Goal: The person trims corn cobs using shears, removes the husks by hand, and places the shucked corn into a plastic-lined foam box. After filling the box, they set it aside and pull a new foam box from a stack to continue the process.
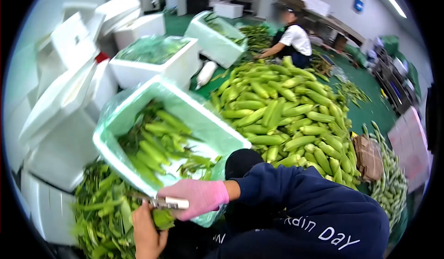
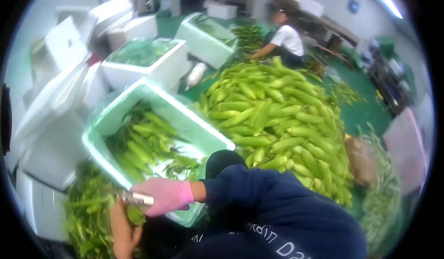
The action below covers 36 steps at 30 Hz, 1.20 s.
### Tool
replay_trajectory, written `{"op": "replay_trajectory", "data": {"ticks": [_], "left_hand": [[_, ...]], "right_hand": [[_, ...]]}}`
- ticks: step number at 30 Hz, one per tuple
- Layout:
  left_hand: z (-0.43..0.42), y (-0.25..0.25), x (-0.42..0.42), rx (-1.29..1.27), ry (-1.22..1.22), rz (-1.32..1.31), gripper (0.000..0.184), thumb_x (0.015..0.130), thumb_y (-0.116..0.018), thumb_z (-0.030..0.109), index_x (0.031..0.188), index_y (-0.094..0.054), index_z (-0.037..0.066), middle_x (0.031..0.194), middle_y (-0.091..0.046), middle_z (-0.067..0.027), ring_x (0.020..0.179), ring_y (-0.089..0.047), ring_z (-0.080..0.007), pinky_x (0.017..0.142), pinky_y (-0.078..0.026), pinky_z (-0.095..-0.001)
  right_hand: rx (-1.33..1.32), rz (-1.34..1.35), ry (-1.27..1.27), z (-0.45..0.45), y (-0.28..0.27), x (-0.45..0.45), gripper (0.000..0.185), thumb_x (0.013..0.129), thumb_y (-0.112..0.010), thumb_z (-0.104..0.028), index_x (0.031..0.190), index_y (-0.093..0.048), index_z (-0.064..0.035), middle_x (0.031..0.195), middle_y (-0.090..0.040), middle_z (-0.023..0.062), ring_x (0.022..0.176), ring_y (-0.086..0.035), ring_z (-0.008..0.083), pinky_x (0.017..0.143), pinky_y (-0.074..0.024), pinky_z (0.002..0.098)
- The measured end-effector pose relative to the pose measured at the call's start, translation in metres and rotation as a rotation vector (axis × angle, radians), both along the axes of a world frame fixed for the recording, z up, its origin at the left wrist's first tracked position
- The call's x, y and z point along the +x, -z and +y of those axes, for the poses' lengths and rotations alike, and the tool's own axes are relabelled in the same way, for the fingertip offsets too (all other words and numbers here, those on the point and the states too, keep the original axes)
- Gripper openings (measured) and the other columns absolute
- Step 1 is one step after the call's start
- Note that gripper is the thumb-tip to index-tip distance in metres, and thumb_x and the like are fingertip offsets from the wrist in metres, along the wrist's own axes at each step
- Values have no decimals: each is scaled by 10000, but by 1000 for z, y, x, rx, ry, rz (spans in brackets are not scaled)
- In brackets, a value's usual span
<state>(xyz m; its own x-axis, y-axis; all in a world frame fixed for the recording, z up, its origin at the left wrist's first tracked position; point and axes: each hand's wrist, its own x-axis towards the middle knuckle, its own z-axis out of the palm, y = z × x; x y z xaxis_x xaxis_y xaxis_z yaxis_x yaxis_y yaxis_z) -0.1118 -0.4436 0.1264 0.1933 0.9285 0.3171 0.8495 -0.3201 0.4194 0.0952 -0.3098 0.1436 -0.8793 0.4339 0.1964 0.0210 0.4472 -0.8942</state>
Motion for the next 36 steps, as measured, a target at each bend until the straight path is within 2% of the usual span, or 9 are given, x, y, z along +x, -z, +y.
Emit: {"op": "replay_trajectory", "data": {"ticks": [1, 2, 4, 14, 18, 20, 22, 28, 36], "left_hand": [[8, -1, 15, -17, 56, 37, 859, 675, -657, -9, 1459, -312, -82, 1263, -495, -258, 1156, -479, -450, 1030, -378, -478], [20, -1, 13, 187, 167, 275, 503, 1011, -568, 325, 1368, -504, -23, 1277, -612, -156, 1123, -617, -297, 950, -519, -438], [37, 1, 31, -73, 269, 71, 898, 664, -664, -20, 1477, -287, -83, 1274, -477, -267, 1173, -461, -456, 1039, -373, -480], [66, 27, 115, -57, -199, -584, 633, 727, -681, 55, 1340, -533, 4, 860, -520, -58, 820, -518, -183, 810, -447, -329], [82, 43, 148, -110, -309, -629, 381, 903, -658, 141, 1250, -584, 0, 679, -521, -66, 592, -504, -140, 569, -425, -298], [85, 37, 142, -91, -345, -523, 349, 934, -624, 94, 1273, -588, 18, 678, -551, -83, 562, -489, -151, 532, -407, -318], [87, 40, 138, 43, -229, -379, 402, 936, -607, 44, 1333, -545, 22, 712, -584, -72, 564, -510, -153, 531, -413, -310], [94, 33, 123, -476, 7, -1591, 525, 1015, -572, 198, 1479, -373, 50, 636, -434, 54, 450, -330, -35, 455, -353, -207], [119, 49, 139, -508, 62, -1703, 547, 1032, -539, 297, 1485, -355, 51, 641, -413, 33, 471, -394, -86, 500, -493, -289]], "right_hand": [[53, -63, -1, 2, -3, 19, 334, 815, -678, -174, 1118, -580, -75, 854, -647, 135, 779, -648, 332, 683, -507, 392], [90, -130, -11, 2, -7, 32, 350, 796, -681, -165, 1118, -573, -83, 856, -637, 149, 800, -637, 372, 702, -504, 412], [73, -88, 41, 6, -4, 52, 376, 797, -662, -162, 1150, -561, -78, 867, -641, 144, 793, -639, 349, 708, -504, 407], [-979, 381, 535, 9, 70, 95, 280, 921, -541, -175, 1127, -520, 13, 819, -606, 105, 447, -609, 203, 254, -431, 293], [-784, 187, 602, -15, 80, 77, 415, 899, -644, -145, 1288, -536, -48, 979, -623, 62, 799, -611, 107, 686, -510, 275], [-15, 173, 808, -17, 107, 73, 449, 894, -675, -169, 1312, -542, -70, 1023, -637, 49, 796, -597, 75, 667, -504, 266], [-431, 298, 581, -6, 91, 85, 432, 899, -687, -181, 1285, -551, -46, 973, -648, 51, 794, -611, 95, 624, -506, 264], [-1459, 684, 269, 1, 68, 111, 391, 902, -533, -34, 1286, -483, 18, 1021, -591, 102, 785, -535, 178, 745, -454, 345], [-1264, 971, 476, 16, 79, 136, 423, 975, -555, -128, 1367, -456, -4, 1191, -608, 161, 1058, -637, 291, 808, -586, 434]]}}
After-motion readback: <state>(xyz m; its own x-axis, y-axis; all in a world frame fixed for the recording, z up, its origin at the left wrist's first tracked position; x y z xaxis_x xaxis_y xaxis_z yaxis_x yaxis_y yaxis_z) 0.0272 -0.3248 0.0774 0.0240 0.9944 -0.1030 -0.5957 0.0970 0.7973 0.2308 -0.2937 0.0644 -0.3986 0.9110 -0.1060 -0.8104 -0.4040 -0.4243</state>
